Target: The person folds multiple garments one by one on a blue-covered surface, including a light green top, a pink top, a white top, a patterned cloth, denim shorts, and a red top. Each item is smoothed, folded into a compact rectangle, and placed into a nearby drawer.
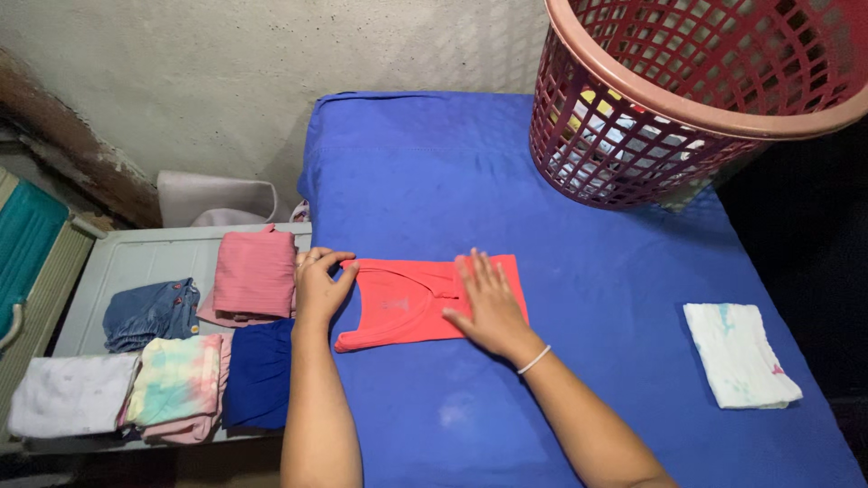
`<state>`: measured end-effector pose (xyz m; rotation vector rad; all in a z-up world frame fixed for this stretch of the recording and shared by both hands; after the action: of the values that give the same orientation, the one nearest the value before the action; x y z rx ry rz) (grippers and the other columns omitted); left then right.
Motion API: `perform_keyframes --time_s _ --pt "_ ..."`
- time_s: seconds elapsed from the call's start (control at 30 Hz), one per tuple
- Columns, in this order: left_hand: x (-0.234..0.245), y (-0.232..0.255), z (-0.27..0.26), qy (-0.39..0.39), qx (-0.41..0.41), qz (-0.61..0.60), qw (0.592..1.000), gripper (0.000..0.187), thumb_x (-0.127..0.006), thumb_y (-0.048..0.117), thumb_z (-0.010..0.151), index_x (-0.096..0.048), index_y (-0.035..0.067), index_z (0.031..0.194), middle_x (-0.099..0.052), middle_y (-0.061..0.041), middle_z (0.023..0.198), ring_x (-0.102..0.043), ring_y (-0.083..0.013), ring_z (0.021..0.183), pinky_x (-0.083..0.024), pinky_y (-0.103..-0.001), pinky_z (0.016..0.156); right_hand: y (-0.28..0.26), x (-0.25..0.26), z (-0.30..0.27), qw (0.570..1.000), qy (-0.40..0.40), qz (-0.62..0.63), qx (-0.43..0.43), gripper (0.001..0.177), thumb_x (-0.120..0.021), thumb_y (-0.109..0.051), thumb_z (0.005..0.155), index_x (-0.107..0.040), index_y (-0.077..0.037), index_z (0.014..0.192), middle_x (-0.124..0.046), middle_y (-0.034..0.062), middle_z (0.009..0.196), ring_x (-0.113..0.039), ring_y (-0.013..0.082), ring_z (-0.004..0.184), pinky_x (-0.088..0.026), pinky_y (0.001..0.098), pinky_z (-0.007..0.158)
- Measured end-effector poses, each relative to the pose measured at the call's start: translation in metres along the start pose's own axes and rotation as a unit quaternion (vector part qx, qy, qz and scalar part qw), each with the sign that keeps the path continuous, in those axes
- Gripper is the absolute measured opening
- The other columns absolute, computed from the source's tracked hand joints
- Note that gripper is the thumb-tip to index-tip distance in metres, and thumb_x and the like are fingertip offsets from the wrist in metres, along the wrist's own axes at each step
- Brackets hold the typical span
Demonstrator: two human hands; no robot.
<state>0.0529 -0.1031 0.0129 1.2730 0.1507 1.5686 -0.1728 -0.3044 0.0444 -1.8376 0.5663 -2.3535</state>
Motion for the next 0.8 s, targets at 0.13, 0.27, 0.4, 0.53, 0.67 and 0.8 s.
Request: perform_keyframes --time_s 0.13,0.27,0.4,0.53,0.67,0.8 --pt "0.000 -0.001 -0.001 0.000 -0.009 0.003 1.000 0.022 -0.082 0.028 0.080 -0.082 0.016 0.097 -0.067 -0.009 0.096 -0.056 -0.0312 0.106 -0.047 -0.042 0.095 0.000 -0.020 -0.005 0.996 -0.064 -0.057 -0.037 0.060 -0.053 -0.028 0.099 -0.037 -0.014 0.154 -0.026 0.0305 0.161 -0.019 0.0438 0.151 -0.013 0.0516 0.123" --pt "0.000 -0.003 0.001 -0.004 -0.002 -0.004 1.000 0.021 -0.082 0.028 0.080 -0.082 0.016 0.097 -0.067 -0.008 0.096 -0.056 -0.0313 0.104 -0.047 -0.042 0.094 0.014 -0.028 -0.004 0.999 -0.019 -0.015 -0.030 0.065 -0.049 -0.012 0.095 -0.031 -0.001 0.156 -0.031 0.0305 0.159 -0.025 0.0437 0.151 -0.017 0.0510 0.124" --pt "-0.002 -0.003 0.000 -0.006 -0.003 0.004 1.000 0.019 -0.081 0.028 0.081 -0.083 0.017 0.097 -0.068 -0.008 0.096 -0.057 -0.0315 0.106 -0.046 -0.043 0.096 0.026 -0.031 -0.005 0.997 0.028 0.063 -0.026 0.063 -0.044 -0.007 0.097 -0.029 0.004 0.158 -0.036 0.0273 0.161 -0.029 0.0406 0.153 -0.021 0.0500 0.127" --pt "0.000 -0.002 -0.002 -0.021 0.018 0.033 0.999 0.016 -0.078 0.028 0.080 -0.083 0.019 0.092 -0.070 -0.007 0.099 -0.058 -0.0310 0.108 -0.045 -0.046 0.098 0.024 -0.027 -0.004 0.996 0.033 0.080 -0.022 0.064 -0.046 -0.017 0.102 -0.026 0.005 0.159 -0.032 0.0285 0.162 -0.027 0.0401 0.153 -0.019 0.0497 0.126" --pt "0.008 0.002 0.003 -0.038 0.029 0.052 0.997 0.024 -0.075 0.031 0.083 -0.081 0.019 0.102 -0.070 -0.009 0.108 -0.059 -0.0336 0.114 -0.043 -0.048 0.100 0.016 -0.033 0.000 0.998 -0.048 -0.014 -0.044 0.070 -0.055 -0.035 0.098 -0.030 -0.003 0.154 -0.026 0.0288 0.160 -0.021 0.0414 0.150 -0.015 0.0500 0.121" --pt "0.011 0.003 -0.008 -0.021 0.113 0.061 0.992 0.041 -0.069 0.036 0.093 -0.068 0.014 0.127 -0.066 -0.016 0.118 -0.063 -0.0368 0.115 -0.047 -0.048 0.098 0.016 -0.030 -0.001 0.999 -0.010 0.020 -0.031 0.076 -0.059 -0.037 0.099 -0.029 0.001 0.158 -0.027 0.0281 0.162 -0.023 0.0397 0.152 -0.017 0.0494 0.123"
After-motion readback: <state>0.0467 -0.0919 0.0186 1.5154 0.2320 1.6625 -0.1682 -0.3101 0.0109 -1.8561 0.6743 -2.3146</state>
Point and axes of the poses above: each hand's wrist, its own z-axis towards the middle knuckle, its own x-axis out of the back of the hand, y = z × x, the point moved 5 cm from there along z, towards the middle knuckle
